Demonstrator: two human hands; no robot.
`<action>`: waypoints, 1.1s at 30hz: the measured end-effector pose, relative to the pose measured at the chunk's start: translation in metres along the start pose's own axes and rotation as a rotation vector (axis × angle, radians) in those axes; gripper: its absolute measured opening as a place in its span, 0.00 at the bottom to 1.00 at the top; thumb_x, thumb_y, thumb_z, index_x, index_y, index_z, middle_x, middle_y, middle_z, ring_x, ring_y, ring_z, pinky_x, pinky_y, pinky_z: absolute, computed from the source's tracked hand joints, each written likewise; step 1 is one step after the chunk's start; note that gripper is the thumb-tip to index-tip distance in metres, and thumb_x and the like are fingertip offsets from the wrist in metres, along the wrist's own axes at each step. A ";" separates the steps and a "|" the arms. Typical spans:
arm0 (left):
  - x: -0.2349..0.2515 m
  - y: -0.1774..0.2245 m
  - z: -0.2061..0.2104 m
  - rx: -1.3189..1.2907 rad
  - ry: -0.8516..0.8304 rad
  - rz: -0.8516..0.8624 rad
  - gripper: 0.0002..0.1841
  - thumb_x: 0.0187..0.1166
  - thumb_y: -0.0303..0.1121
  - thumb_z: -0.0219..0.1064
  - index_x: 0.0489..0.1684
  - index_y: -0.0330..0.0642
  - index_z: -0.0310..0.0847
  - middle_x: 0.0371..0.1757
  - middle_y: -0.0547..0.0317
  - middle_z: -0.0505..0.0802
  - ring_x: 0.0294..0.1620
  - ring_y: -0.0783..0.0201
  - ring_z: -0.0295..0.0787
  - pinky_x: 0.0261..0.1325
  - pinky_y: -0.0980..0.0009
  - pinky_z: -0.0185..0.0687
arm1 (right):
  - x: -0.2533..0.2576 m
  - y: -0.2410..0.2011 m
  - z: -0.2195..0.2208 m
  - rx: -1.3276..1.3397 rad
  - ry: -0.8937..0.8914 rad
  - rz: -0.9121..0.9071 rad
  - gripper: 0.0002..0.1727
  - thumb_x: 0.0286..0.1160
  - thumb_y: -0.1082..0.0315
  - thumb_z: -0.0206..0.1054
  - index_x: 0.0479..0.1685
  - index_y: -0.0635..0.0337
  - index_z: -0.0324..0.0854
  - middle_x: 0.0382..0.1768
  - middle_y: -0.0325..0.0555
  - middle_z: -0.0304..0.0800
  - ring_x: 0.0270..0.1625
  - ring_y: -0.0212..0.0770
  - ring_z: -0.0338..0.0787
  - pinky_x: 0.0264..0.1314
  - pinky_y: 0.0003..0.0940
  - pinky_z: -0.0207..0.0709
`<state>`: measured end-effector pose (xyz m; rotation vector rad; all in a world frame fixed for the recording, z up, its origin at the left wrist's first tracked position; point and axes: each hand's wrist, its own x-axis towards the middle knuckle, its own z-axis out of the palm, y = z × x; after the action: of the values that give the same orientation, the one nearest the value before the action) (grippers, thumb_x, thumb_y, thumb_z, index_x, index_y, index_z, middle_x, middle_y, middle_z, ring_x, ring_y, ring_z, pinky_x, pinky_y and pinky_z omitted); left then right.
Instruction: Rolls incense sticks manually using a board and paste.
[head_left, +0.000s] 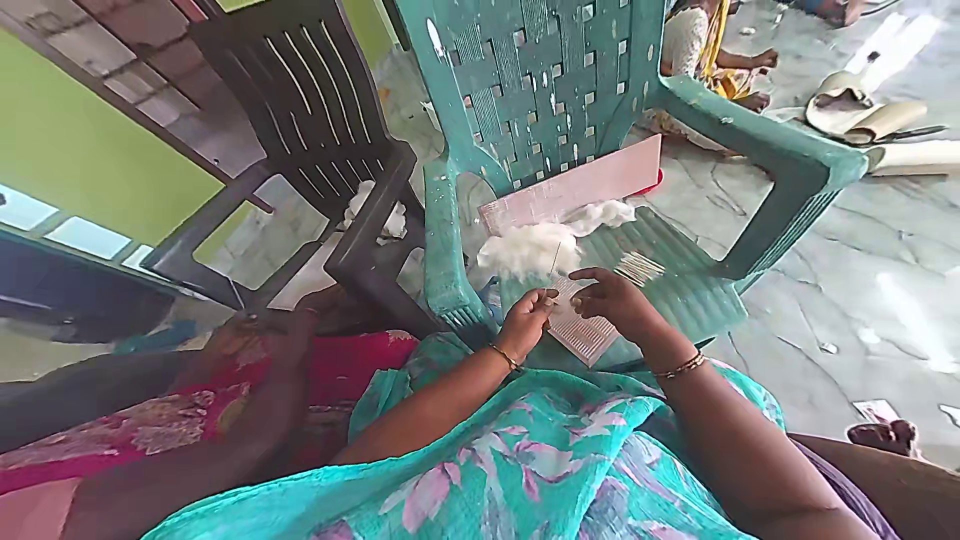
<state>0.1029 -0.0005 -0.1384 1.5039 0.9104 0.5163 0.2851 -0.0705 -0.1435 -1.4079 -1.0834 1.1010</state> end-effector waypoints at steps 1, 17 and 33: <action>-0.003 0.002 0.000 -0.013 0.009 -0.007 0.15 0.93 0.29 0.52 0.67 0.33 0.79 0.44 0.57 0.87 0.31 0.73 0.77 0.37 0.77 0.74 | -0.003 0.001 -0.001 0.001 0.016 -0.005 0.26 0.73 0.83 0.68 0.72 0.62 0.74 0.37 0.46 0.93 0.35 0.33 0.91 0.44 0.31 0.87; -0.018 0.003 0.013 0.047 -0.004 -0.034 0.07 0.83 0.27 0.69 0.48 0.32 0.83 0.35 0.59 0.87 0.31 0.74 0.77 0.38 0.78 0.74 | -0.028 0.007 0.009 0.052 0.027 -0.022 0.28 0.74 0.80 0.68 0.77 0.61 0.71 0.37 0.47 0.92 0.36 0.34 0.91 0.45 0.32 0.86; 0.003 -0.026 0.001 0.383 -0.006 -0.220 0.20 0.90 0.36 0.62 0.72 0.31 0.75 0.64 0.38 0.87 0.61 0.52 0.84 0.69 0.56 0.77 | 0.001 0.040 0.014 -0.555 0.161 -0.014 0.32 0.76 0.71 0.72 0.83 0.55 0.70 0.45 0.60 0.95 0.47 0.61 0.94 0.55 0.64 0.82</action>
<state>0.0989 0.0002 -0.1642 1.7165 1.2024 0.1807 0.2739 -0.0712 -0.1839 -1.8787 -1.3370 0.6817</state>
